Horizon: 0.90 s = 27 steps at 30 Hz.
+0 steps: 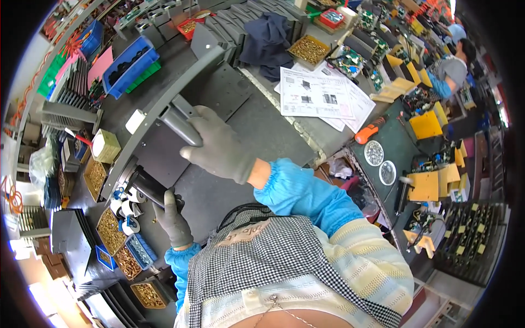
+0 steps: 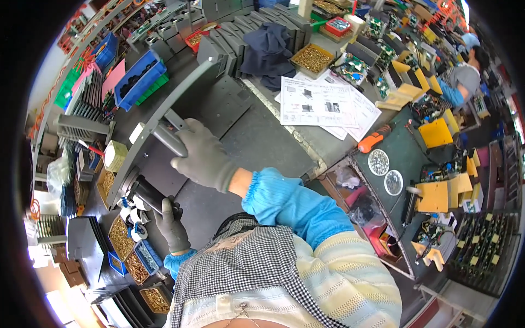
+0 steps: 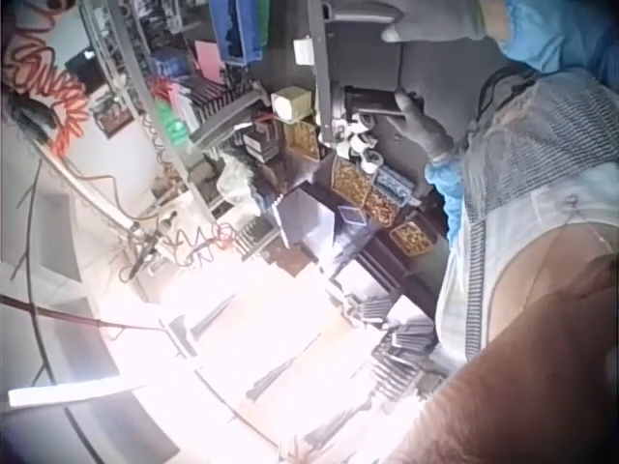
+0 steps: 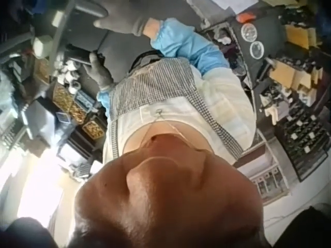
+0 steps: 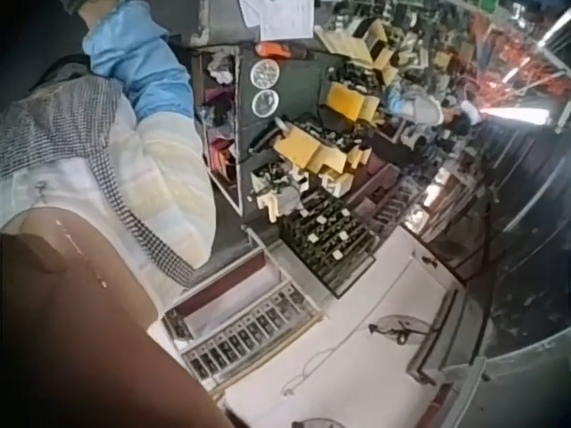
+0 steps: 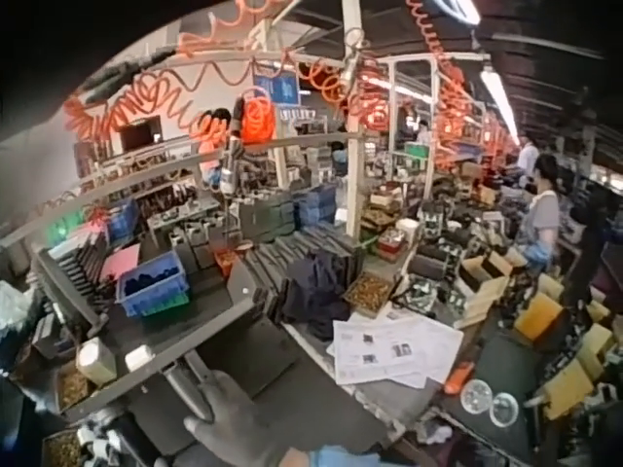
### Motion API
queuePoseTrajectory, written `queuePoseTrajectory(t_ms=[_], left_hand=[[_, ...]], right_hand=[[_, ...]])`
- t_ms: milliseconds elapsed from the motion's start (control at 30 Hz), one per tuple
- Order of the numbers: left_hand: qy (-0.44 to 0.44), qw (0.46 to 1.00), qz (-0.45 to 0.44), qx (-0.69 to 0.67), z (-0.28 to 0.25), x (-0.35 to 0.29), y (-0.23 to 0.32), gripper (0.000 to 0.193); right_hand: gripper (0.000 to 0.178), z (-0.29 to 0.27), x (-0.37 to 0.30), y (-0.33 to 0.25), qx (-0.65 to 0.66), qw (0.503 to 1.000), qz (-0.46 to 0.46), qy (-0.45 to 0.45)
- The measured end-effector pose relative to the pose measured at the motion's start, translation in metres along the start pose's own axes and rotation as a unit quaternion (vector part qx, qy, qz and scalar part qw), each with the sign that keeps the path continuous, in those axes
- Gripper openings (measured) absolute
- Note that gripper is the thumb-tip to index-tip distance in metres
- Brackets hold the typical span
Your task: The person fastens screws into a metal casing using an electric screwdriver, reads through instruction sheets, and attaches a cylindrical component to the frame, wiping it with a cloth and holding up the assembly for a colleague.
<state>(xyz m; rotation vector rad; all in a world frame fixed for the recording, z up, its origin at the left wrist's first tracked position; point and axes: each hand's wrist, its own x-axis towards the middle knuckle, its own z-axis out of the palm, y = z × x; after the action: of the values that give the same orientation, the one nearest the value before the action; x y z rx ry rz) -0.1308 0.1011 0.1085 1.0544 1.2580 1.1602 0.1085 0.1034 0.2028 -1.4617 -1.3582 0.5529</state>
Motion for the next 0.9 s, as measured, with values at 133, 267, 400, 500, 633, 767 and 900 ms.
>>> queuePoseTrajectory(t_ms=[133, 267, 400, 500, 633, 767, 900], left_hand=[[0.035, 0.999, 0.025, 0.011, -0.003, 0.000, 0.002, 0.038], [0.054, 0.998, 0.017, 0.006, 0.000, 0.000, 0.015, 0.038], [0.036, 0.999, -0.007, -0.026, 0.001, 0.012, 0.015, 0.034], [0.018, 0.999, -0.010, -0.049, -0.006, 0.015, 0.016, 0.032], [0.050, 0.998, 0.007, -0.043, -0.006, 0.015, 0.018, 0.031], [0.051, 0.998, 0.010, -0.039, -0.006, 0.011, 0.015, 0.035], [0.072, 0.997, 0.027, -0.029, -0.005, 0.006, 0.003, 0.039]], right_hand=[[0.049, 0.010, 0.008, -0.001, -0.016, 1.000, 0.002, -0.010], [0.050, 0.021, 0.017, 0.015, -0.085, 0.993, -0.077, 0.004], [0.041, 0.015, 0.029, 0.014, -0.085, 0.994, -0.076, -0.006], [0.037, 0.017, 0.031, -0.001, -0.035, 0.998, -0.036, -0.031], [0.032, 0.022, 0.035, -0.002, 0.000, 0.999, -0.013, -0.030], [0.034, 0.020, 0.031, -0.009, 0.011, 0.997, 0.037, -0.067], [0.035, 0.018, 0.014, -0.010, 0.036, 0.995, 0.068, -0.061]])
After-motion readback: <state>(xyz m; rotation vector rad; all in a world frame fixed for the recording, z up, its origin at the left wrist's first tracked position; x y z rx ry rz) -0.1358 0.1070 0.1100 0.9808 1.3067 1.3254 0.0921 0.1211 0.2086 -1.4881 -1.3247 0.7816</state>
